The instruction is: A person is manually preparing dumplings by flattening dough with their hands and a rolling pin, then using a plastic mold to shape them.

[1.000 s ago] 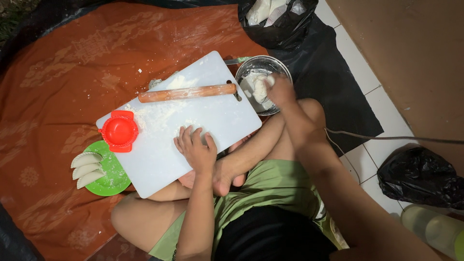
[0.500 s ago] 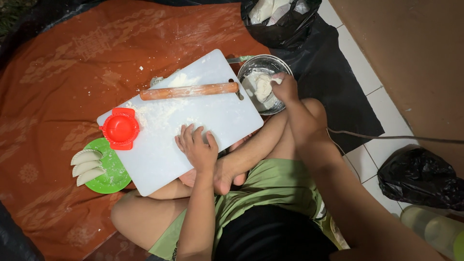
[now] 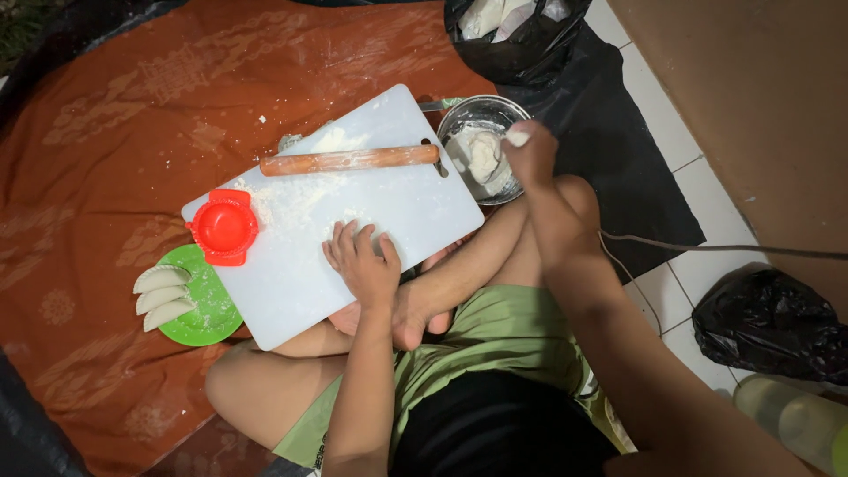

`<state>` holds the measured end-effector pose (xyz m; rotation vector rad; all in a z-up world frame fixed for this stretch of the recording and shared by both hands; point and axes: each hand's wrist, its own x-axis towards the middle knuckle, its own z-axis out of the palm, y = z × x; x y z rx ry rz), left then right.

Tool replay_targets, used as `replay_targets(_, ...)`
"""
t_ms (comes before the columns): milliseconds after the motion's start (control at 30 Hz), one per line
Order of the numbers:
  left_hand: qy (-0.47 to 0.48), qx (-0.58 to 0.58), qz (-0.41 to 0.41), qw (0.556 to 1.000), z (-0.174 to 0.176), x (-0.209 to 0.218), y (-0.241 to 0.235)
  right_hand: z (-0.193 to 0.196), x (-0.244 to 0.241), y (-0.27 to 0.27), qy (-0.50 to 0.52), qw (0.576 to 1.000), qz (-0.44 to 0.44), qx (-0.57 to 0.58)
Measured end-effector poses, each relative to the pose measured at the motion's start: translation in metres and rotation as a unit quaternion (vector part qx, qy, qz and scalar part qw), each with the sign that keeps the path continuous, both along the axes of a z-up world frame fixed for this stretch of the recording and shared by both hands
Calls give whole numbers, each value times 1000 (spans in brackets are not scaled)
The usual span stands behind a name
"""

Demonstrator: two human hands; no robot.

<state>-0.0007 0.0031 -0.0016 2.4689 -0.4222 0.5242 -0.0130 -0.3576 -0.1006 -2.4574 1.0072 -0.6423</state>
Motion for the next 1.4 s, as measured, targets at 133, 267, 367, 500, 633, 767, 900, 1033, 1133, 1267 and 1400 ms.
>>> replay_targets(133,-14,-1,1,1000,-7,1,1,43,-1,1,-241,843,-94,472)
replay_targets(267,-39,-21,2,999,-20,3,2,72,-12,5,-330,644,-93,684)
replay_targets(367,-54,-41,-3,998,-27,3,3,61,-14,7,-342,626,-52,699)
replay_targets(500,-63,-80,-18,995,-28,3,5,85,-25,41,-285,683,24,672)
replay_targets(633,-54,-128,-13,990,-23,5,5,120,-18,80,-298,684,64,663)
replay_targets(767,29,-249,-20,968,-17,6,19,181,-16,141,-339,613,54,712)
replay_targets(900,87,-345,16,935,4,11,46,246,-17,203,-367,531,67,761)
replay_targets(1033,145,-378,3,914,18,14,101,253,-3,240,-354,523,122,766)
replay_targets(1133,158,-359,18,920,31,19,134,244,15,266,-350,537,44,766)
replay_targets(1267,229,-372,40,899,41,26,147,184,36,288,-203,619,125,748)
replay_targets(1400,263,-352,-33,898,72,20,124,131,38,315,-121,586,159,785)
